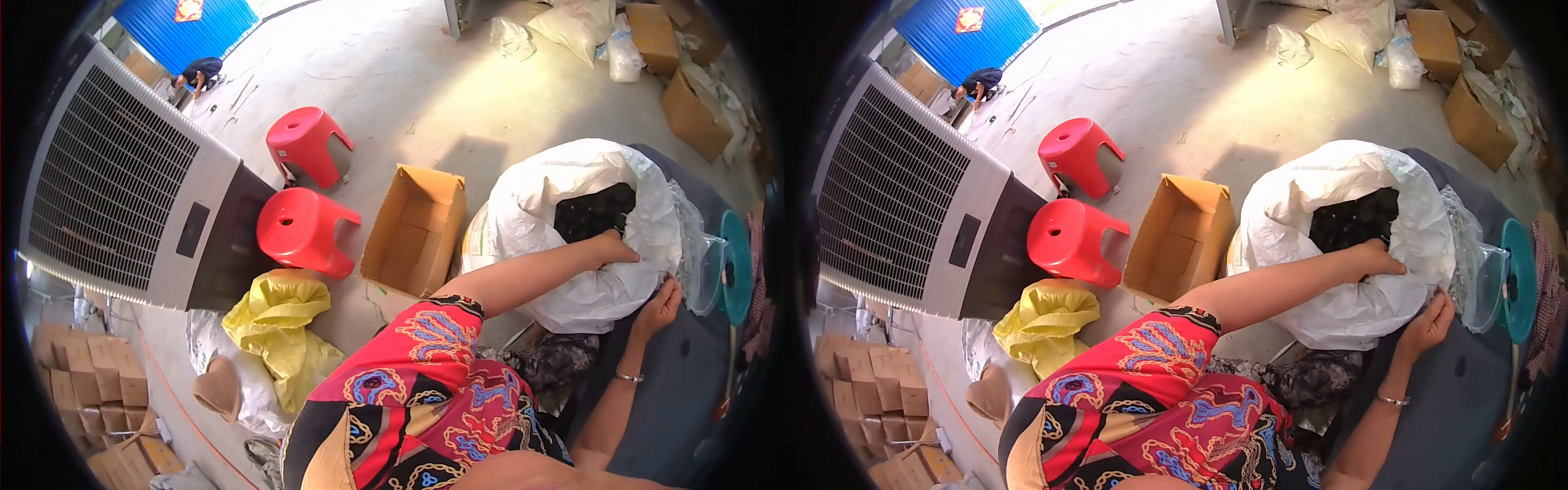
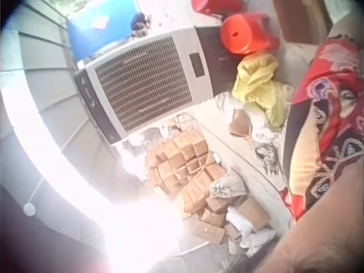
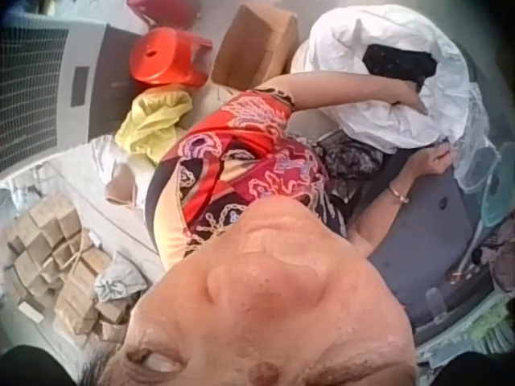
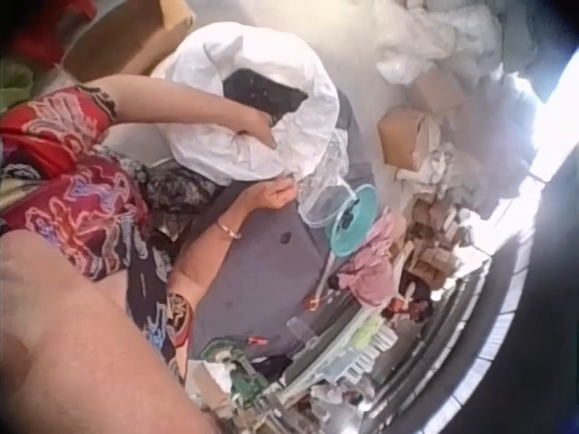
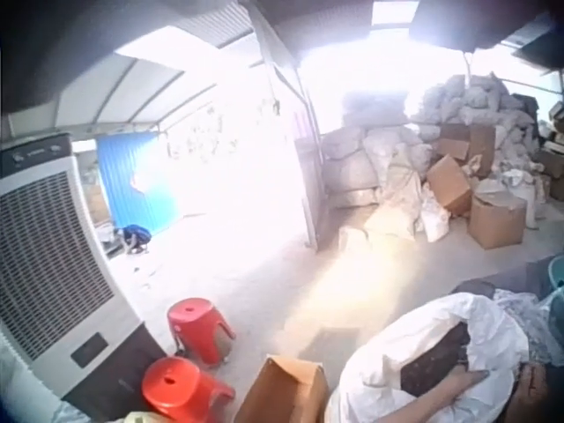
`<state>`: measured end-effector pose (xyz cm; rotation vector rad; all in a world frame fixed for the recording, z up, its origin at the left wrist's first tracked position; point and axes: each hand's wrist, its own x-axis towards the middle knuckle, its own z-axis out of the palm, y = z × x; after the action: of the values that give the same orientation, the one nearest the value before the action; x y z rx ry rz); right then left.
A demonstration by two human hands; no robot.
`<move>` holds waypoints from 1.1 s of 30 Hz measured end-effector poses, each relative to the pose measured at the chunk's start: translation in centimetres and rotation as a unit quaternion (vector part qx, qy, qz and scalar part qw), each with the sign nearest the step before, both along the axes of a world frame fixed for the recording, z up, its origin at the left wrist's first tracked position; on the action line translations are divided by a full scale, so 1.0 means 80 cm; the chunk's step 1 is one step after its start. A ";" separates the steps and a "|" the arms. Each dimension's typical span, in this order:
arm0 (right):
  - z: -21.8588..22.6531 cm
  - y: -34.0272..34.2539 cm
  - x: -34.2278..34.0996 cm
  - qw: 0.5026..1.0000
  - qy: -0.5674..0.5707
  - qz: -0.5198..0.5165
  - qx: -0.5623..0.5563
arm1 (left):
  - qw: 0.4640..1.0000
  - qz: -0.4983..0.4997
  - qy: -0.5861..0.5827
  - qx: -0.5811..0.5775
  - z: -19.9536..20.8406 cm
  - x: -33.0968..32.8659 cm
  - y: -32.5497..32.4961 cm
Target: The person sorts black rubber grommets by hand, organizing them on a worktable.
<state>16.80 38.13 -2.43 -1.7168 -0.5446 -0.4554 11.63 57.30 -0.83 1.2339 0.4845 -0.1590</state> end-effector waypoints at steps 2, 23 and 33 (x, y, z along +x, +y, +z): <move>0.001 -0.002 -0.001 0.999 -0.028 -0.016 -0.010 | 0.998 0.015 -0.007 0.059 -0.010 0.007 -0.007; 0.017 -0.017 -0.011 0.991 -0.088 -0.018 -0.101 | 0.885 -0.024 -0.128 -0.446 -0.018 -0.013 -0.021; 0.020 -0.013 -0.017 0.999 0.002 -0.026 -0.020 | 0.810 -0.062 -0.170 -0.558 -0.042 -0.035 -0.014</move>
<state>15.46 37.08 -0.82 -1.7727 -0.5090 -0.4806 8.81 56.15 -4.22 0.1046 -0.0560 -0.2749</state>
